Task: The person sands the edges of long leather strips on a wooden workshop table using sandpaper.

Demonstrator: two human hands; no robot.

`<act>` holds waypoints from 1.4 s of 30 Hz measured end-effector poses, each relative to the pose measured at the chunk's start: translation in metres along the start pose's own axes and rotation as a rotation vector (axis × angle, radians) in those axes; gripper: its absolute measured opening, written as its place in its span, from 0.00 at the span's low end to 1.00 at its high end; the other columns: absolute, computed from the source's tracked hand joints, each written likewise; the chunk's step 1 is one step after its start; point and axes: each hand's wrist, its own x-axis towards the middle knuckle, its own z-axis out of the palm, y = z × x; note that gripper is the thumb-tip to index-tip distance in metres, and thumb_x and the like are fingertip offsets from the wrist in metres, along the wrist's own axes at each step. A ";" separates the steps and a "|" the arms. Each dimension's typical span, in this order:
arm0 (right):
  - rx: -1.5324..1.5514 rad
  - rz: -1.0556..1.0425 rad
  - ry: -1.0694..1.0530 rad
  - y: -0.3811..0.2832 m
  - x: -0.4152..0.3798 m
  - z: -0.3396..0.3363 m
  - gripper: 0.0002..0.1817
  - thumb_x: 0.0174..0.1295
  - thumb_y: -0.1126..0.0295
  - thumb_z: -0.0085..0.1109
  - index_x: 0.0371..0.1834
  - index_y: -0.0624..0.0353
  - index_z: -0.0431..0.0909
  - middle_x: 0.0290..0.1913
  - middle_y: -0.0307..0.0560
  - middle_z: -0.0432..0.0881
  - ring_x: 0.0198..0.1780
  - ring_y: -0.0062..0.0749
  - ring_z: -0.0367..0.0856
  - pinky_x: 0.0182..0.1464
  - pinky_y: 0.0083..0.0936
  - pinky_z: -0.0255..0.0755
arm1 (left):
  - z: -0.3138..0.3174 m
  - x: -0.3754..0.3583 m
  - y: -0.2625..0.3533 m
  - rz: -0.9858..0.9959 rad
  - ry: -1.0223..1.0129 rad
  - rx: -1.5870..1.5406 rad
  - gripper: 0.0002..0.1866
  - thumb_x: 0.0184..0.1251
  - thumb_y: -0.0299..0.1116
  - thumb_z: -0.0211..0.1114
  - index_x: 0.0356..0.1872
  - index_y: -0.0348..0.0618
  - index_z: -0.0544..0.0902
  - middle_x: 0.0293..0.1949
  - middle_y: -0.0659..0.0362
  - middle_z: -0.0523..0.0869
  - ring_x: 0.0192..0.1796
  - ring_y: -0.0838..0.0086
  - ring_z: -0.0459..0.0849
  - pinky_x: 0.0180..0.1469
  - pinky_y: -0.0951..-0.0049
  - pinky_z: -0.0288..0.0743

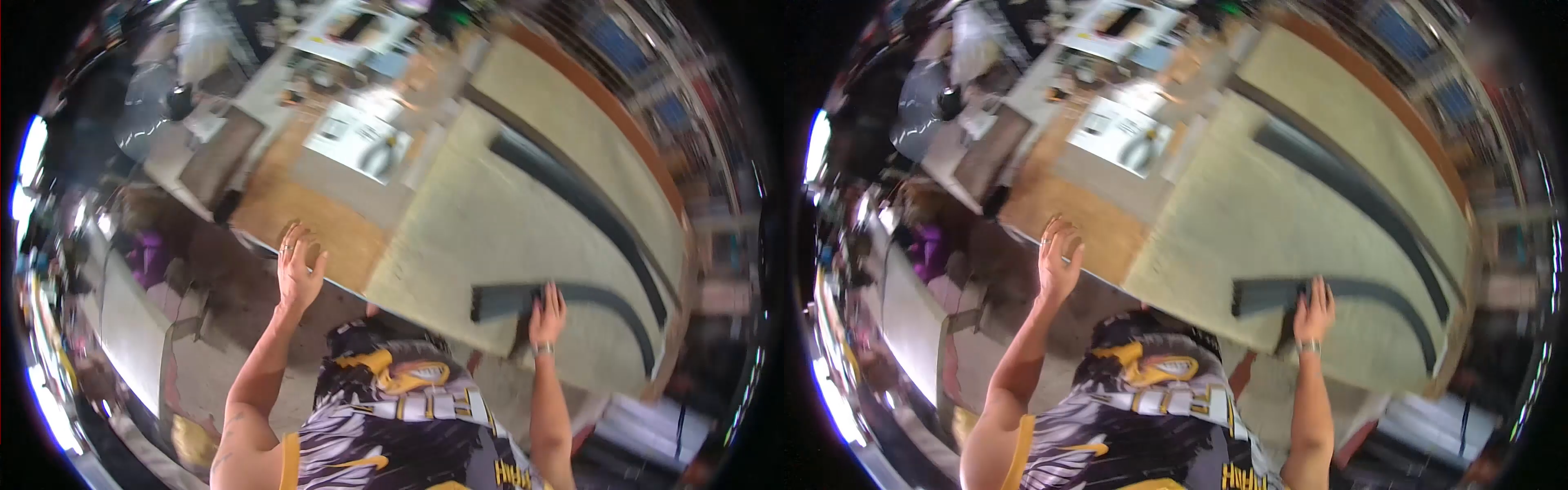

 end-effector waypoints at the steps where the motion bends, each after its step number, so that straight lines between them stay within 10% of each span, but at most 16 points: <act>1: -0.047 0.001 -0.023 -0.004 0.004 0.001 0.29 0.68 0.70 0.67 0.74 0.58 0.79 0.76 0.52 0.79 0.75 0.57 0.76 0.78 0.49 0.69 | 0.013 -0.010 0.030 0.052 -0.067 -0.049 0.23 0.63 0.28 0.77 0.59 0.37 0.84 0.70 0.43 0.80 0.78 0.47 0.74 0.77 0.50 0.69; 11: 0.062 -0.104 -0.039 -0.024 -0.022 -0.020 0.26 0.67 0.61 0.68 0.70 0.50 0.83 0.74 0.37 0.82 0.72 0.48 0.75 0.71 0.55 0.67 | 0.185 -0.077 0.286 0.467 -0.412 -0.113 0.51 0.57 0.57 0.82 0.78 0.41 0.71 0.75 0.46 0.75 0.81 0.50 0.66 0.81 0.47 0.59; 20: -0.327 0.454 0.178 0.304 -0.028 -0.021 0.18 0.76 0.54 0.59 0.63 0.43 0.87 0.70 0.39 0.85 0.65 0.52 0.82 0.58 0.63 0.76 | 0.233 -0.090 0.284 0.375 -0.224 0.044 0.37 0.58 0.56 0.81 0.62 0.42 0.84 0.58 0.51 0.81 0.61 0.52 0.78 0.64 0.50 0.73; 22: -0.270 0.556 0.128 0.270 -0.013 -0.018 0.18 0.76 0.55 0.59 0.63 0.43 0.87 0.68 0.39 0.86 0.64 0.52 0.81 0.59 0.62 0.75 | 0.230 -0.090 0.289 0.372 -0.231 0.074 0.36 0.58 0.55 0.82 0.61 0.42 0.84 0.57 0.51 0.82 0.60 0.52 0.79 0.64 0.50 0.73; 27: 0.039 -0.154 0.022 0.018 -0.043 0.007 0.29 0.61 0.66 0.65 0.69 0.48 0.81 0.71 0.43 0.81 0.67 0.56 0.77 0.63 0.58 0.72 | 0.219 -0.098 0.298 0.333 -0.400 0.126 0.36 0.59 0.48 0.82 0.64 0.39 0.80 0.61 0.48 0.82 0.63 0.48 0.79 0.68 0.48 0.73; 30: 0.271 -0.295 -0.108 0.027 -0.043 -0.020 0.30 0.62 0.66 0.64 0.71 0.50 0.80 0.72 0.45 0.80 0.70 0.54 0.76 0.66 0.59 0.71 | 0.229 -0.100 0.296 0.439 -0.223 0.075 0.35 0.59 0.43 0.82 0.63 0.37 0.80 0.66 0.47 0.82 0.69 0.45 0.79 0.73 0.47 0.71; 32: 0.056 -0.251 0.170 0.125 -0.015 -0.029 0.21 0.60 0.68 0.66 0.58 0.56 0.85 0.65 0.50 0.84 0.62 0.54 0.82 0.67 0.56 0.73 | 0.237 -0.099 0.291 0.453 -0.206 -0.004 0.33 0.58 0.40 0.83 0.61 0.35 0.81 0.68 0.45 0.83 0.75 0.44 0.77 0.76 0.48 0.71; 36: -0.299 0.451 0.230 0.301 0.008 -0.052 0.10 0.72 0.62 0.65 0.53 0.46 0.87 0.41 0.50 0.90 0.50 0.55 0.86 0.52 0.54 0.79 | 0.233 -0.095 0.287 0.424 -0.205 -0.009 0.32 0.56 0.41 0.84 0.59 0.36 0.82 0.67 0.47 0.84 0.77 0.46 0.76 0.76 0.50 0.73; 39: -0.138 0.518 0.026 0.250 0.017 -0.020 0.14 0.72 0.59 0.63 0.56 0.50 0.87 0.51 0.49 0.92 0.58 0.58 0.86 0.58 0.62 0.76 | 0.233 -0.096 0.286 0.428 -0.242 -0.001 0.34 0.57 0.42 0.84 0.61 0.36 0.81 0.70 0.47 0.82 0.78 0.47 0.75 0.77 0.49 0.71; 42: 0.036 0.005 0.134 0.053 -0.020 -0.011 0.24 0.68 0.64 0.63 0.68 0.49 0.82 0.71 0.50 0.82 0.71 0.62 0.76 0.72 0.64 0.66 | 0.233 -0.098 0.291 0.393 -0.329 0.116 0.35 0.60 0.43 0.82 0.64 0.35 0.79 0.76 0.46 0.75 0.82 0.48 0.69 0.81 0.46 0.66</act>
